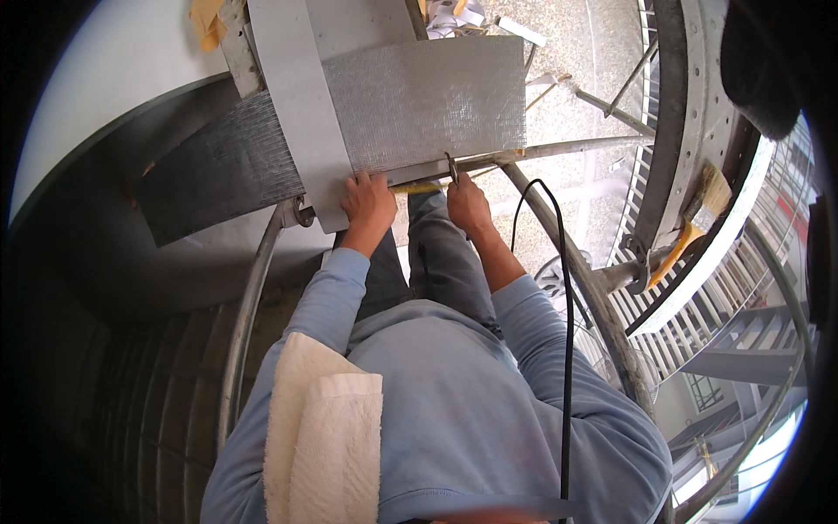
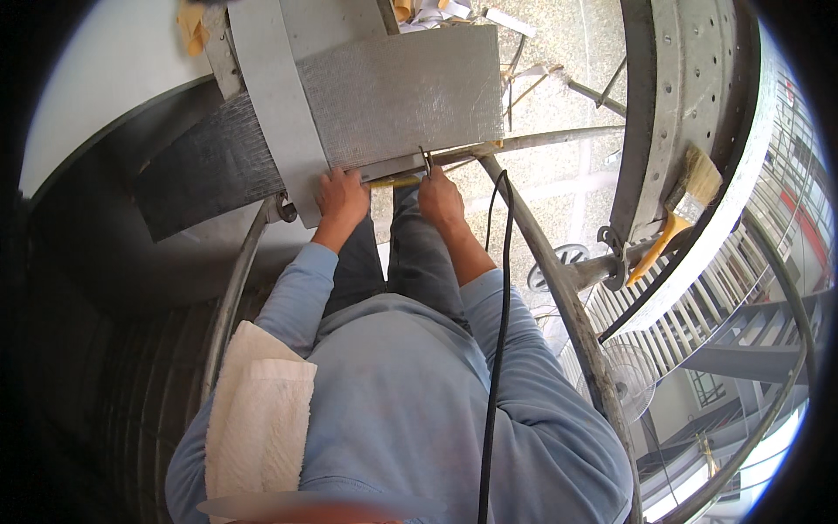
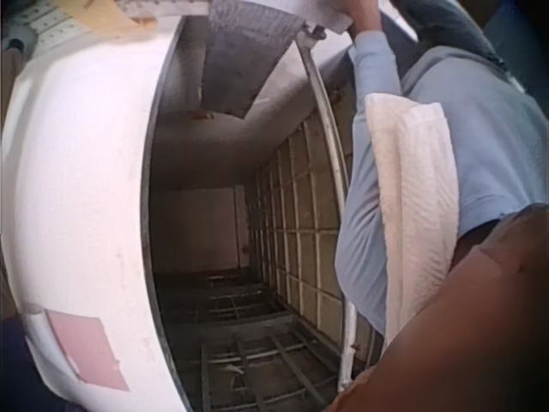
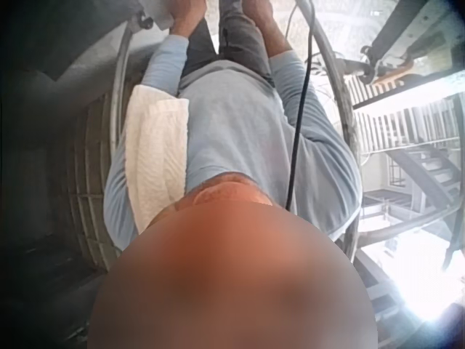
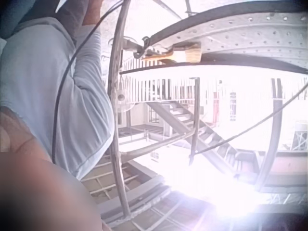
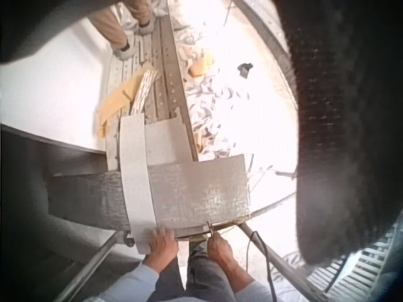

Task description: The person measures and marks a metal sheet on a scaffold using a tape measure and a marker. They repeatedly position the tape, mark lines, and reposition the sheet to continue marking.

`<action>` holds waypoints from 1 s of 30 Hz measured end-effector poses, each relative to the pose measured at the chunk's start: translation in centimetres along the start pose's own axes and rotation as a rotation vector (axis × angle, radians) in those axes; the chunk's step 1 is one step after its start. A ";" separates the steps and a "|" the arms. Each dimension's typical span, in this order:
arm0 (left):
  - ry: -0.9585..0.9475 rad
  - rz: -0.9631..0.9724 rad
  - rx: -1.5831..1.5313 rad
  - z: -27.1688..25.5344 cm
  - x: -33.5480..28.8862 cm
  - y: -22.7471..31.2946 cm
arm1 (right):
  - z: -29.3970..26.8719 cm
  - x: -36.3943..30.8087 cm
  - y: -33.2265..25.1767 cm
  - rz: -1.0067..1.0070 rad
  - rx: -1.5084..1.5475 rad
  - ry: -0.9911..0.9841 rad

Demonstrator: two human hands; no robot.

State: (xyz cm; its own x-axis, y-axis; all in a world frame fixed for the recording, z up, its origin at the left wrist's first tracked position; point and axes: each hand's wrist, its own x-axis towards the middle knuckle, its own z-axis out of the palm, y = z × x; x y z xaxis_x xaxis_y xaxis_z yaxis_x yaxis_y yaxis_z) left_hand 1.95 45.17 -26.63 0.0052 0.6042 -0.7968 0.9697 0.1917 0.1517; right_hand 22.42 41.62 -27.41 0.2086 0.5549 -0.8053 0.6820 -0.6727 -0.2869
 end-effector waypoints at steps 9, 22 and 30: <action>-0.280 0.126 0.143 3.4 -3.3 -2.5 | 1.8 -0.4 -0.7 0.067 0.021 0.031; -0.360 0.041 0.091 2.0 -4.5 -3.2 | 3.6 0.0 1.8 0.027 0.045 0.073; -0.192 0.125 0.053 0.6 -3.4 -5.2 | 4.1 0.5 1.6 -0.011 0.089 0.127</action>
State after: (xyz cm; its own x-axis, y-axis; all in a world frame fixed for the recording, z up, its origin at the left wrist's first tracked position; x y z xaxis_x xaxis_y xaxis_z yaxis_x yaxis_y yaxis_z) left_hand -2.97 41.69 -25.07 0.1671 0.4618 -0.8711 0.9701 0.0809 0.2289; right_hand 20.74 38.77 -30.38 0.2925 0.6161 -0.7314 0.6209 -0.7040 -0.3448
